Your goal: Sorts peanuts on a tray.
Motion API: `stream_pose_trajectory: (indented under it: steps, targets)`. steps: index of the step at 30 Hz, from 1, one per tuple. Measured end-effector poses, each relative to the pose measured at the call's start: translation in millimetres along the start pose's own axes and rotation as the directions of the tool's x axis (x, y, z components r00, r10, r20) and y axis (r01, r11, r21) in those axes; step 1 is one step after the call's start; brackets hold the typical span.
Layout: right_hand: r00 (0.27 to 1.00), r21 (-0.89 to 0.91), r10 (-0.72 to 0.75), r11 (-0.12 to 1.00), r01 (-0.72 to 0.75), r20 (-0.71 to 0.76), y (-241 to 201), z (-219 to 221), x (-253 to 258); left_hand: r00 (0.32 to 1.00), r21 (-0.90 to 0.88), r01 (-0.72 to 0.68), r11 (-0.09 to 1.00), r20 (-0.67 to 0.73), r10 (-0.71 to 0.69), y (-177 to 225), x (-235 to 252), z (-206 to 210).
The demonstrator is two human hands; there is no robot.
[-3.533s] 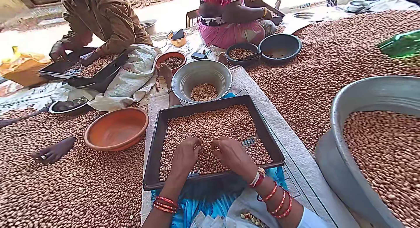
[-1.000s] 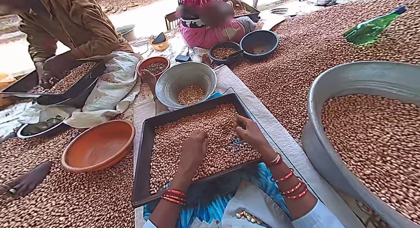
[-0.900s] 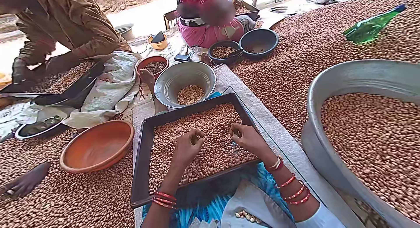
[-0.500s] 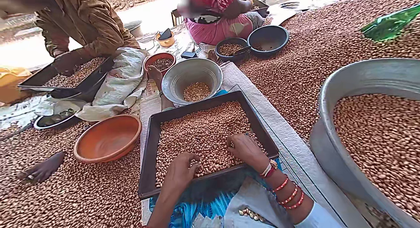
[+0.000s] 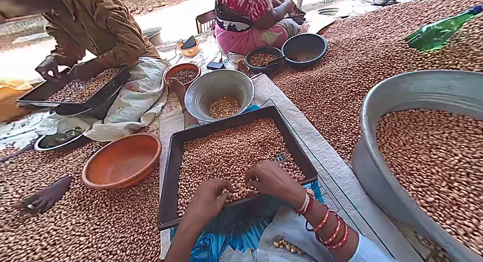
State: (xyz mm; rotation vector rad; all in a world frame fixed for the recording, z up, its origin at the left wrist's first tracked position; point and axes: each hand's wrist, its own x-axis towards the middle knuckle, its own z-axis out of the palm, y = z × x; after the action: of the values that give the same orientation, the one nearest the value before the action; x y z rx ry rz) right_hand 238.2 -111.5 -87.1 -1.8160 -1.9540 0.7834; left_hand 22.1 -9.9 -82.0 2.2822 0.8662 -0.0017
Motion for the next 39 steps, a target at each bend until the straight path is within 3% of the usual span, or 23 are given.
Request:
stream_pose_trajectory:
  steps: [7,11,13,15,17,18,19,21,22,23,25,28,32,34,36,37,39]
  targets:
    - [0.995,-0.114,0.075,0.991,-0.067,0.062,-9,18,11,0.985,0.151,0.124,0.981,0.103,-0.14,13,9,10]
    - [0.99,-0.135,0.113,0.986,-0.101,0.089,-8,16,11,0.98,0.12,0.126,0.985,0.141,-0.142,10,13,7]
    - [0.986,-0.092,0.123,0.989,-0.113,0.109,-6,8,8,0.995,-0.028,0.063,0.998,0.085,-0.061,0,9,1]
    - [0.988,0.091,-0.006,0.996,-0.008,0.155,-2,-6,2,0.985,-0.345,-0.101,0.933,0.099,0.144,-13,-2,-13]
    - [0.939,0.427,-0.3,0.881,0.204,0.171,8,-18,-3,0.875,-0.718,-0.213,0.663,0.161,0.456,-23,-8,-27]
    - [0.906,0.559,-0.393,0.791,0.247,0.156,13,-22,-3,0.838,-0.793,-0.213,0.571,0.153,0.525,-25,-9,-33]
    - [0.91,0.602,-0.394,0.761,0.241,0.134,17,-27,-5,0.866,-0.793,-0.216,0.569,0.114,0.487,-26,-10,-39]
    - [0.988,0.402,-0.129,0.912,0.086,0.081,26,-37,-7,0.987,-0.591,-0.149,0.793,-0.036,0.159,-27,-9,-47]
    - [0.997,0.228,0.072,0.971,-0.079,0.039,30,-40,-5,0.993,-0.393,-0.019,0.919,-0.115,-0.028,-30,-3,-51]
    - [0.965,0.077,0.262,0.962,-0.261,-0.004,34,-41,0,0.968,-0.189,0.149,0.971,-0.173,-0.182,-35,4,-55]
    - [0.859,-0.084,0.507,0.855,-0.511,-0.066,39,-39,9,0.898,0.1,0.414,0.905,-0.205,-0.389,-44,17,-55]
    - [0.834,-0.135,0.552,0.824,-0.55,-0.028,34,-26,18,0.848,0.349,0.517,0.782,-0.084,-0.523,-42,32,-38]
    - [0.902,-0.065,0.418,0.908,-0.413,0.111,6,1,29,0.853,0.408,0.467,0.785,0.026,-0.521,6,43,-5]
    - [0.936,0.026,0.319,0.945,-0.326,0.148,-5,8,32,0.879,0.284,0.428,0.858,0.089,-0.468,14,46,3]
    - [0.976,0.145,0.18,0.97,-0.197,0.126,-13,8,32,0.936,-0.055,0.349,0.936,0.072,-0.345,5,45,8]
    - [0.993,0.219,0.085,0.97,-0.102,0.084,-15,6,30,0.956,-0.287,0.289,0.913,0.028,-0.293,1,42,10]
    - [0.996,0.368,-0.084,0.926,0.087,-0.023,-12,-4,26,0.958,-0.632,0.189,0.752,-0.05,-0.283,4,33,9]
